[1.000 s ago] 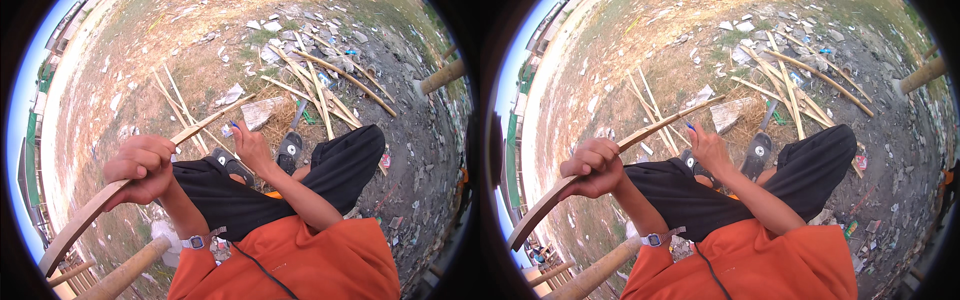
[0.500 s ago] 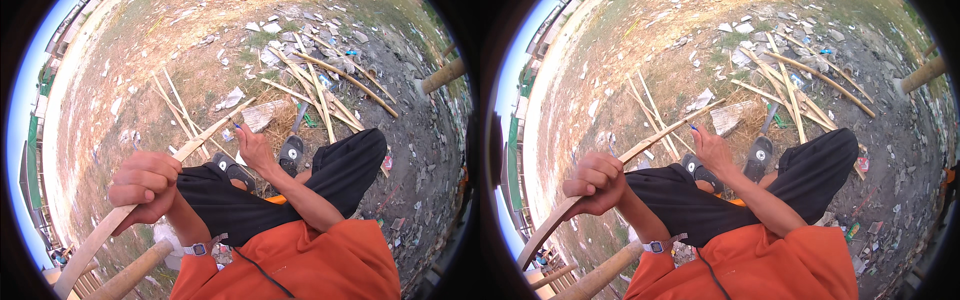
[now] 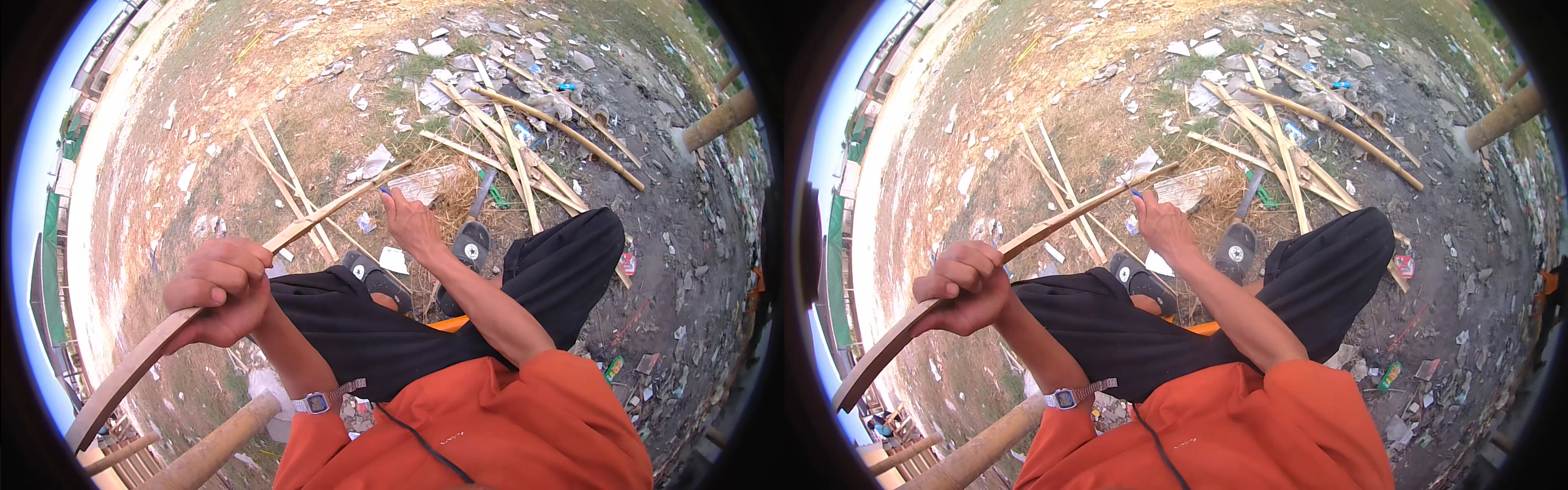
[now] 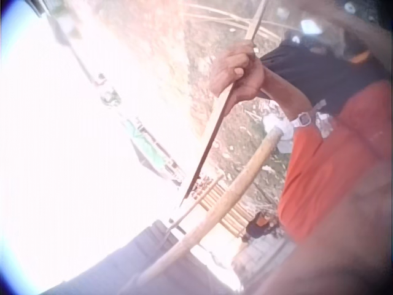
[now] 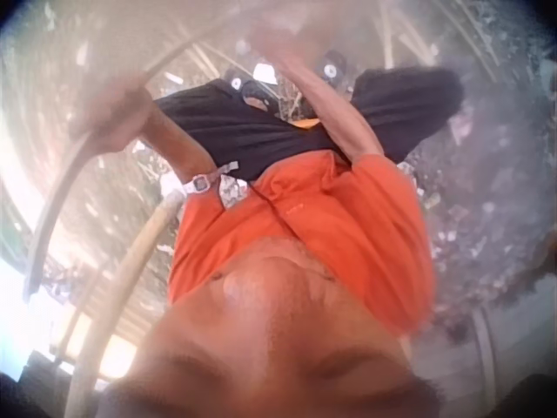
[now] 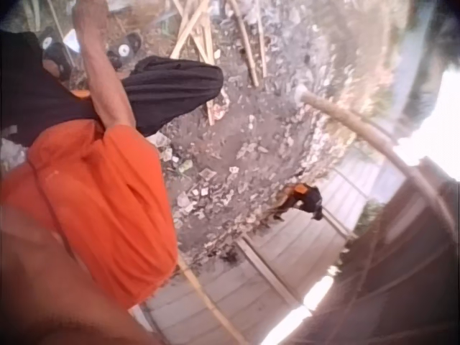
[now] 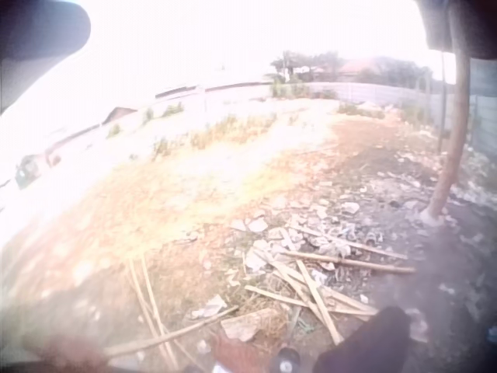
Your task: The person sits cross-legged on a small stool and uses a blue utility knife to shave and shape a piece of bamboo. They hold the bamboo with their left hand and carefully scrape the surface with the knife in their right hand, creating thin shavings that fall to the ground.
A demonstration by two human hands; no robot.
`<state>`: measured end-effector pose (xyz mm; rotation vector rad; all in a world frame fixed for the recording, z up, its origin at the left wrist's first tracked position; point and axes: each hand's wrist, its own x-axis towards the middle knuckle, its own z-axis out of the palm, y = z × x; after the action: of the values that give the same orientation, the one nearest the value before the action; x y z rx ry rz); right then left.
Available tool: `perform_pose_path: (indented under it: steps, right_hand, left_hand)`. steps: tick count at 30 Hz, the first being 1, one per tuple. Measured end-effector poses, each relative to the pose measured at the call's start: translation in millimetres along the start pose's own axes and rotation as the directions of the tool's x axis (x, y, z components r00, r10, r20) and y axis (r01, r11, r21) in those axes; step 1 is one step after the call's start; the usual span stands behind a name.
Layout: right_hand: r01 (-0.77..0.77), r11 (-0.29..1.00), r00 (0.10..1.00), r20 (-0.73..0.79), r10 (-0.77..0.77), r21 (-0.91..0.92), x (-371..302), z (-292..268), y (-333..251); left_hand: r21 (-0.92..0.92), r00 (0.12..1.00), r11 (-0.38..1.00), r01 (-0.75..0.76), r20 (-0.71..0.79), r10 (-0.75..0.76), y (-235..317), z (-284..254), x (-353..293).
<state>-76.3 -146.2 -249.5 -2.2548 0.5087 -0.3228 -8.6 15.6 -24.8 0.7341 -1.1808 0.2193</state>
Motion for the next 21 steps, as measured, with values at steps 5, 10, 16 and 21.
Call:
perform_pose_path:
  steps: [5, 10, 16, 21]
  right_hand:
    - [-0.037, 0.981, 0.999, -0.026, 0.033, -0.189, 21.3, 17.0, 53.8]
    - [-0.075, 0.958, 0.996, 0.015, 0.082, -0.277, 26.7, 13.0, 42.5]
    - [0.024, 0.961, 0.999, -0.023, -0.031, -0.274, 41.2, 20.0, 70.2]
    - [-0.545, 0.725, 0.802, 0.516, 0.302, 0.422, 61.5, 33.8, 107.7]
  left_hand:
    - [0.044, 0.985, 0.998, 0.047, 0.164, -0.054, -4.4, 8.9, 3.6]
    - [0.027, 0.986, 0.997, 0.068, 0.149, -0.071, 0.2, 5.2, 1.0]
    - [0.107, 0.988, 0.99, 0.093, 0.114, -0.105, -5.6, 18.9, -4.7]
    - [0.097, 0.987, 0.994, 0.047, 0.149, -0.061, -12.8, 19.4, 0.1]
